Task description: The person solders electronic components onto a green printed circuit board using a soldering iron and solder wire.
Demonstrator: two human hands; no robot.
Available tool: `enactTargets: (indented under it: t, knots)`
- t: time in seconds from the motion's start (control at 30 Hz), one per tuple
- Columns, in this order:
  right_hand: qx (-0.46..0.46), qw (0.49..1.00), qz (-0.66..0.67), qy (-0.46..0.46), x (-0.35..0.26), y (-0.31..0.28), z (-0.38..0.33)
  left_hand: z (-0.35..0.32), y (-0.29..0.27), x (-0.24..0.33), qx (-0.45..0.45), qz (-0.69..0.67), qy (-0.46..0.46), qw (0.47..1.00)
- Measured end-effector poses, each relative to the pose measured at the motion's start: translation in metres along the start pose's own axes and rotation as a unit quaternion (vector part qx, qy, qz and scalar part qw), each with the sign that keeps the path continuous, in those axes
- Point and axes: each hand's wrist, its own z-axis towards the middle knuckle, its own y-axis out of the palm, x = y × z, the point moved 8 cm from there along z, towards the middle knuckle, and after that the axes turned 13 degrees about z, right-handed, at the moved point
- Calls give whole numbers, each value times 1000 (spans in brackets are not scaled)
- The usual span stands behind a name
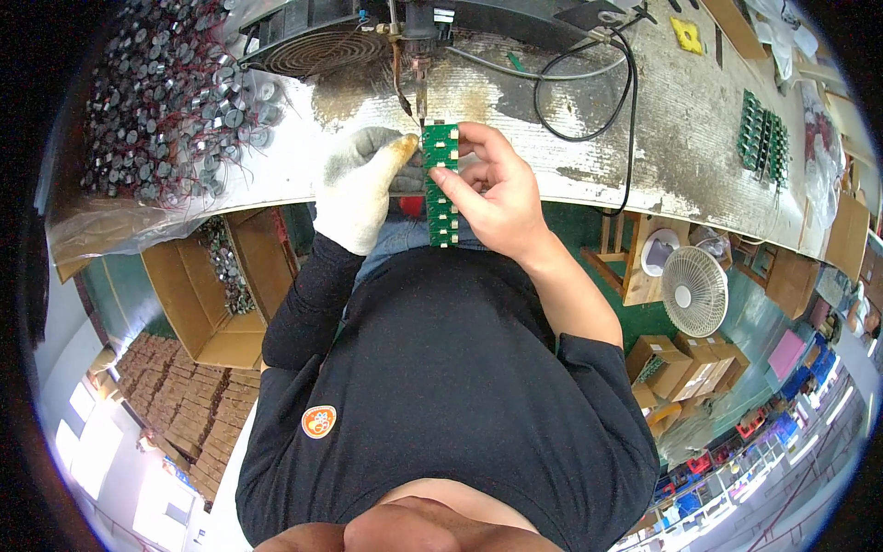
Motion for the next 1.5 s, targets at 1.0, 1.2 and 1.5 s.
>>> enactTargets:
  t: [1.0,1.2,1.5]
  knots:
    - [-1,999,17,30,3,0,-1,-2,3,-12,3,-45,-3,999]
    - [6,999,23,29,2,1,-1,-3,1,9,-1,47,44,998]
    - [-2,999,28,21,0,3,1,-3,-2,15,19,103,77,991]
